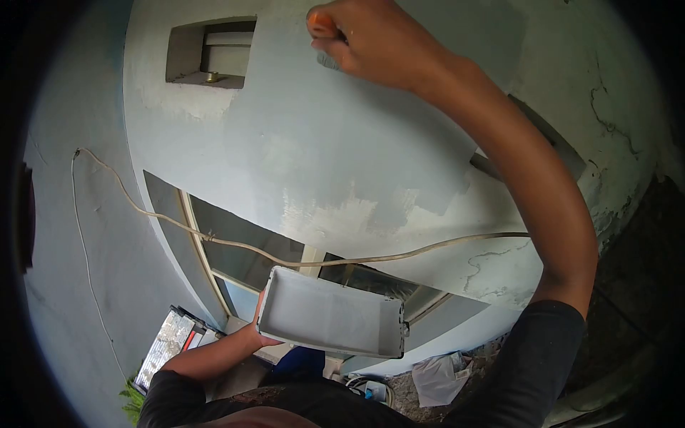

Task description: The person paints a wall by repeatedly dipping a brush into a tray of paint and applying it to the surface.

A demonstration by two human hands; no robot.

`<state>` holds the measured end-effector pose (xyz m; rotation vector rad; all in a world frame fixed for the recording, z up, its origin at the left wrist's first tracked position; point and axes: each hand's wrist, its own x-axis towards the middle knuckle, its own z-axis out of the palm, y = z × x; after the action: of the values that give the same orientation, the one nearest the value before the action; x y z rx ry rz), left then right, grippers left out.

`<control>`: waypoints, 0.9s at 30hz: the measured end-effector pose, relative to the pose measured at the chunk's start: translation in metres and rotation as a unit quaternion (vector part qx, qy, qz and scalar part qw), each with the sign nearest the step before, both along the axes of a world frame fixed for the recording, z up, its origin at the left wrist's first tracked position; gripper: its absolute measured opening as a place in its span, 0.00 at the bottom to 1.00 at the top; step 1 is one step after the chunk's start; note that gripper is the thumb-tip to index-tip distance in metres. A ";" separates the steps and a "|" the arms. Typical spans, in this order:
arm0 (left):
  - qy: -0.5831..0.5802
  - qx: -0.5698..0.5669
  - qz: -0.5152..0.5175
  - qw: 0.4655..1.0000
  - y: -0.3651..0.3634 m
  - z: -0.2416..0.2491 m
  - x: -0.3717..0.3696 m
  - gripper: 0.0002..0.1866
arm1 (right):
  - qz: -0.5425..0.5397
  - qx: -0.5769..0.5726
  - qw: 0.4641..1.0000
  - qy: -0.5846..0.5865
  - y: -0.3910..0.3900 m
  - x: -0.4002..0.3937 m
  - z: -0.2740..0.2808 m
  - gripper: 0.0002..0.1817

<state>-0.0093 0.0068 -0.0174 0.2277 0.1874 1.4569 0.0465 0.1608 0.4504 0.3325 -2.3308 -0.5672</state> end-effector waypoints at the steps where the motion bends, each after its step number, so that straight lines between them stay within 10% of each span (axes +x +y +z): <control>1: 0.000 -0.002 -0.001 1.000 0.000 -0.002 0.000 0.44 | -0.037 -0.006 0.999 0.014 -0.007 0.003 0.028 0.04; 9: -0.014 0.009 -0.005 1.000 -0.001 0.002 -0.001 0.44 | 0.085 0.142 0.964 0.210 -0.007 0.015 0.075 0.07; 18: -0.032 0.016 -0.022 0.999 0.000 0.000 -0.001 0.44 | 0.092 0.115 0.987 -0.057 -0.014 0.016 -0.060 0.02; 27: 0.023 -0.005 0.009 1.000 0.001 -0.001 -0.002 0.44 | 0.029 0.075 0.991 0.108 0.002 0.018 0.101 0.09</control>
<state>-0.0110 0.0075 -0.0186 0.2529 0.2344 1.4682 0.0649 0.1624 0.5511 0.3880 -2.0701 -0.7162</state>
